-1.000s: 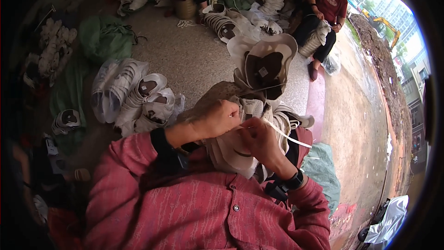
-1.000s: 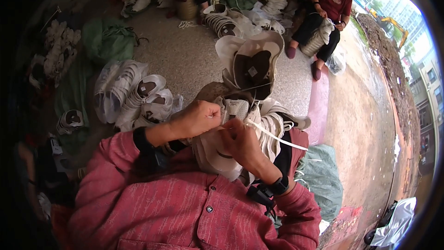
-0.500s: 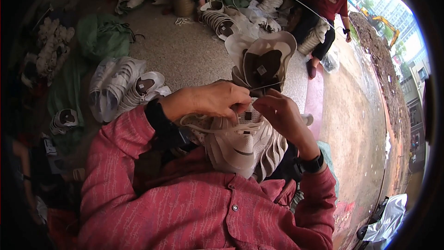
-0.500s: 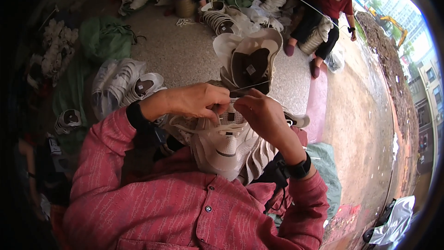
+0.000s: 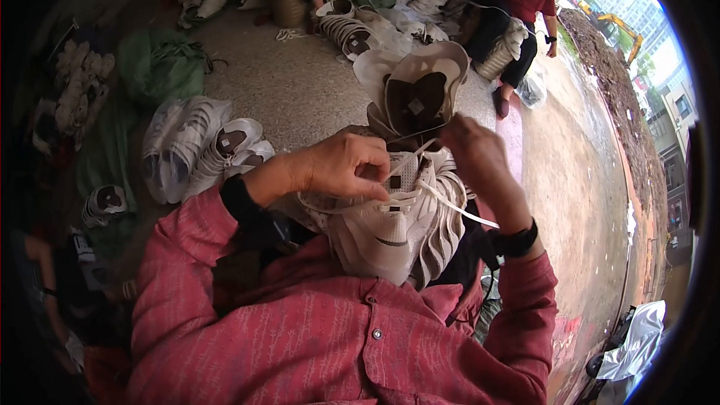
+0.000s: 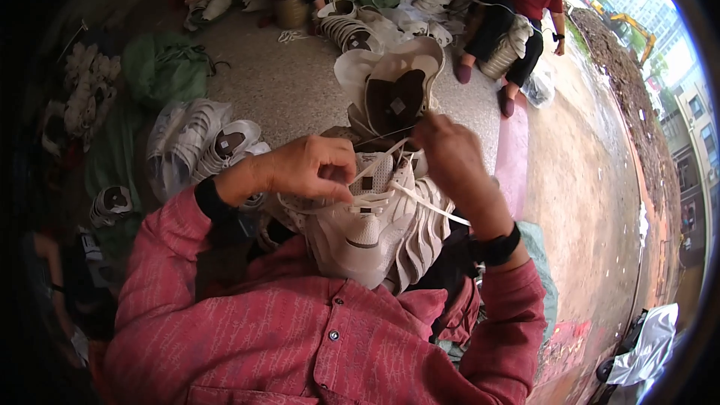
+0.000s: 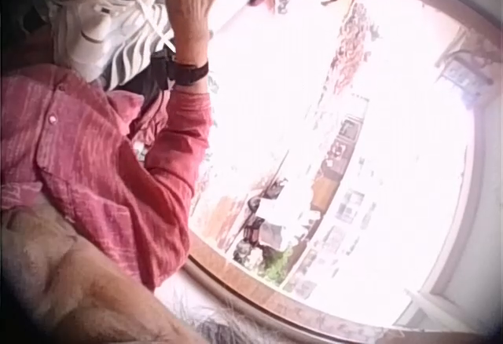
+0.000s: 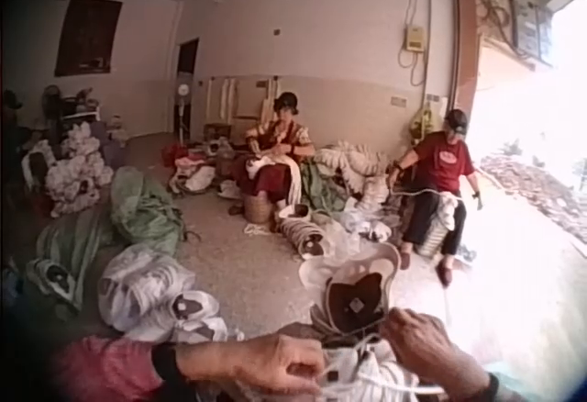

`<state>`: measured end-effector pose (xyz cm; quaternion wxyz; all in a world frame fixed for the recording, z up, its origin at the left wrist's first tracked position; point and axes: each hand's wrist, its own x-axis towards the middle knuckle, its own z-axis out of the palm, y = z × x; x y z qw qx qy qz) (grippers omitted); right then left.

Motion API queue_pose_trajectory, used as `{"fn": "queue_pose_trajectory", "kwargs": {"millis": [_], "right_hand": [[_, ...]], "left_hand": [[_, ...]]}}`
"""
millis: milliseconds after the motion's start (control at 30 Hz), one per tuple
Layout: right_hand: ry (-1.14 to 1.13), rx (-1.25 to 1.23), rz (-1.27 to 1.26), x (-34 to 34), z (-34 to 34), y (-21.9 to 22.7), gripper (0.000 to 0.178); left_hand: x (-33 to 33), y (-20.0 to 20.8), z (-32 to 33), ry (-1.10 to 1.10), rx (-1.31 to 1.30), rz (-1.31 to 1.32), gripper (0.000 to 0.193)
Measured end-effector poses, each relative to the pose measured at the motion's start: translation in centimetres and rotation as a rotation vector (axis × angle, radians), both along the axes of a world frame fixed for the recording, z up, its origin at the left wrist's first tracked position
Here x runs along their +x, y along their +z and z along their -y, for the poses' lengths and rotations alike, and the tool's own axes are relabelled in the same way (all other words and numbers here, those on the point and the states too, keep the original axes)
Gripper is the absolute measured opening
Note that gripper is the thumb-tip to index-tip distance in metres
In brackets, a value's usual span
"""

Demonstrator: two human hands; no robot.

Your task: Lacing and assembling shoe upper components while sitting.

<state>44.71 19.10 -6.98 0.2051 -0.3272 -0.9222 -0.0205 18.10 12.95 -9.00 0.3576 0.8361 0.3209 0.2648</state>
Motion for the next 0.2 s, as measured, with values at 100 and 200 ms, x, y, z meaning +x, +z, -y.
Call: {"fn": "queue_pose_trajectory", "kwargs": {"millis": [100,200], "right_hand": [[-0.011,-0.705,-0.355,1.0,0.5,0.3,0.012],[0.377,-1.670,-1.013,-1.1,1.7,-1.6,0.054]], "left_hand": [[1.7,0.2,2.1,0.173,0.327,-0.232,0.034],[3.3,-2.1,2.2,0.222,0.548,-0.321,0.042]]}}
